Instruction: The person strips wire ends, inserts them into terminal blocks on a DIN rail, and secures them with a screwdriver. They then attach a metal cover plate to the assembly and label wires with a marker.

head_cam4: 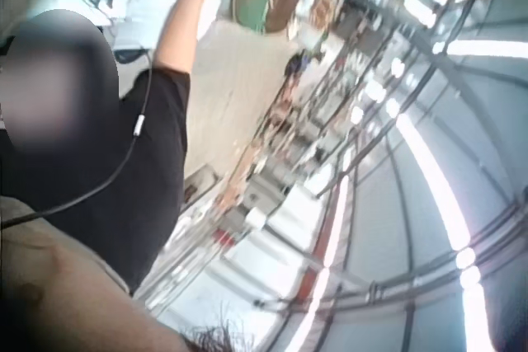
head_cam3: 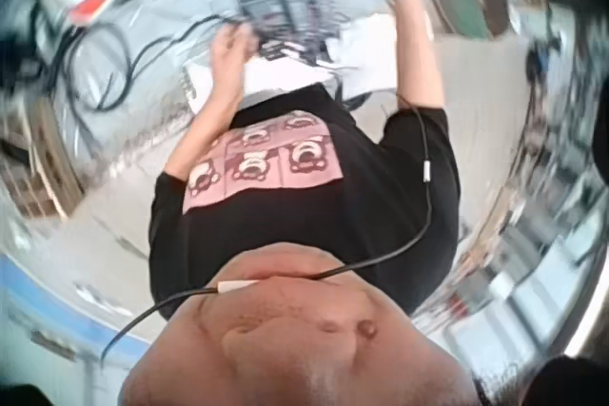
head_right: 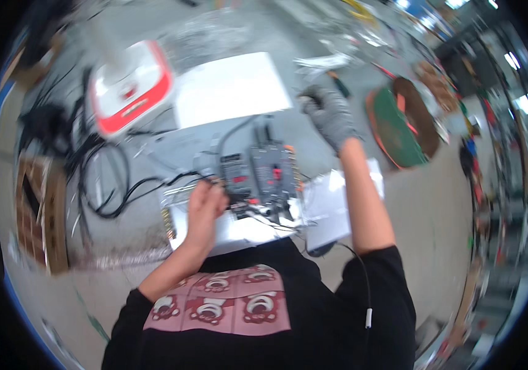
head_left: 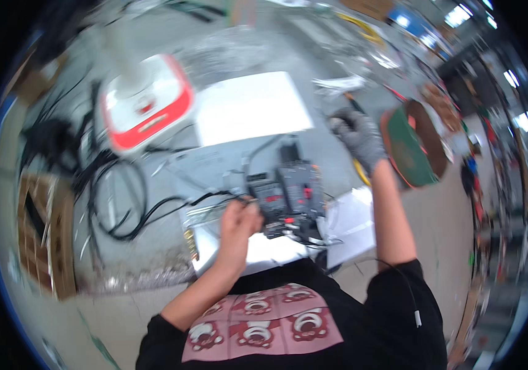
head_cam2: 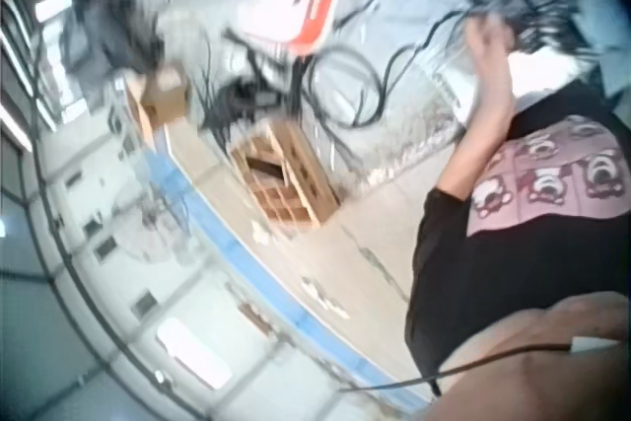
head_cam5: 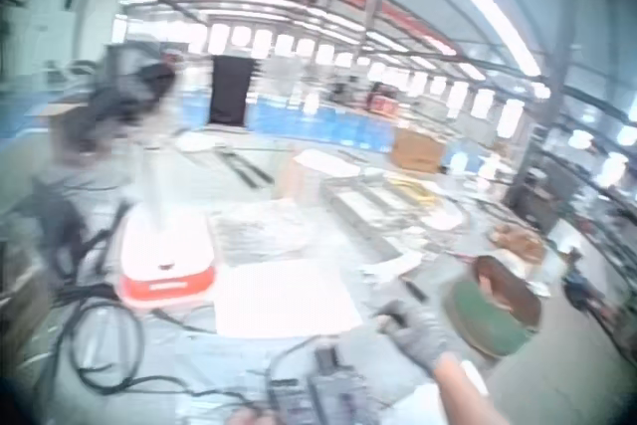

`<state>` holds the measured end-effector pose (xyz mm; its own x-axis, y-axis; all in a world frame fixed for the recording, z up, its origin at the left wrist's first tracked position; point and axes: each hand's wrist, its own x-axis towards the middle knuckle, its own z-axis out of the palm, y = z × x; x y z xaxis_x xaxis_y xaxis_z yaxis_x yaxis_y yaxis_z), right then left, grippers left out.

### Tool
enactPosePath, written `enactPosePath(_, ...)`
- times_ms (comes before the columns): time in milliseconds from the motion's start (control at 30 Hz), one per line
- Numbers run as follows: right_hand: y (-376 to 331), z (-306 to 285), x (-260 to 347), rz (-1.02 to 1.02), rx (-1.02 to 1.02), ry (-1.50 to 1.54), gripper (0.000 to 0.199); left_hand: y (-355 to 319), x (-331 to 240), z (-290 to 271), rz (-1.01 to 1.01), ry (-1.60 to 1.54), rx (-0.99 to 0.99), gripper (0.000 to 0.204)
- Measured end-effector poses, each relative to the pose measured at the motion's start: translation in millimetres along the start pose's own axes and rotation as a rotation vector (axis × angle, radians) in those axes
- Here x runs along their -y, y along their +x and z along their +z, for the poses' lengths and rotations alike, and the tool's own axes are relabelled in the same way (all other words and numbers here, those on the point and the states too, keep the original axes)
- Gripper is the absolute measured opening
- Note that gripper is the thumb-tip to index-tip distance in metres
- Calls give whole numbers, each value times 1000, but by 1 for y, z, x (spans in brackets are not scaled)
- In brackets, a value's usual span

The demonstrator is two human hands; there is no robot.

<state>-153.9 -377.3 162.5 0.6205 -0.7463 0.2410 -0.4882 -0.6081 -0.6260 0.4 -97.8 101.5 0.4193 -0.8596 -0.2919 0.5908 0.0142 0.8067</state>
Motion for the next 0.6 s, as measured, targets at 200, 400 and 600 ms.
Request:
enactPosePath(200, 63, 70, 202, -525, 327, -60, 18, -6, 5, 3, 20, 35, 31, 20)
enactPosePath(400, 36, 278, 344, -1079, 997, -521, 34, -9, 12, -13, 126, -63, -66, 16)
enactPosePath(600, 22, 429, 315, -1202, 736, -574, 34, -12, 53, -62, -117, -356, 302, 43)
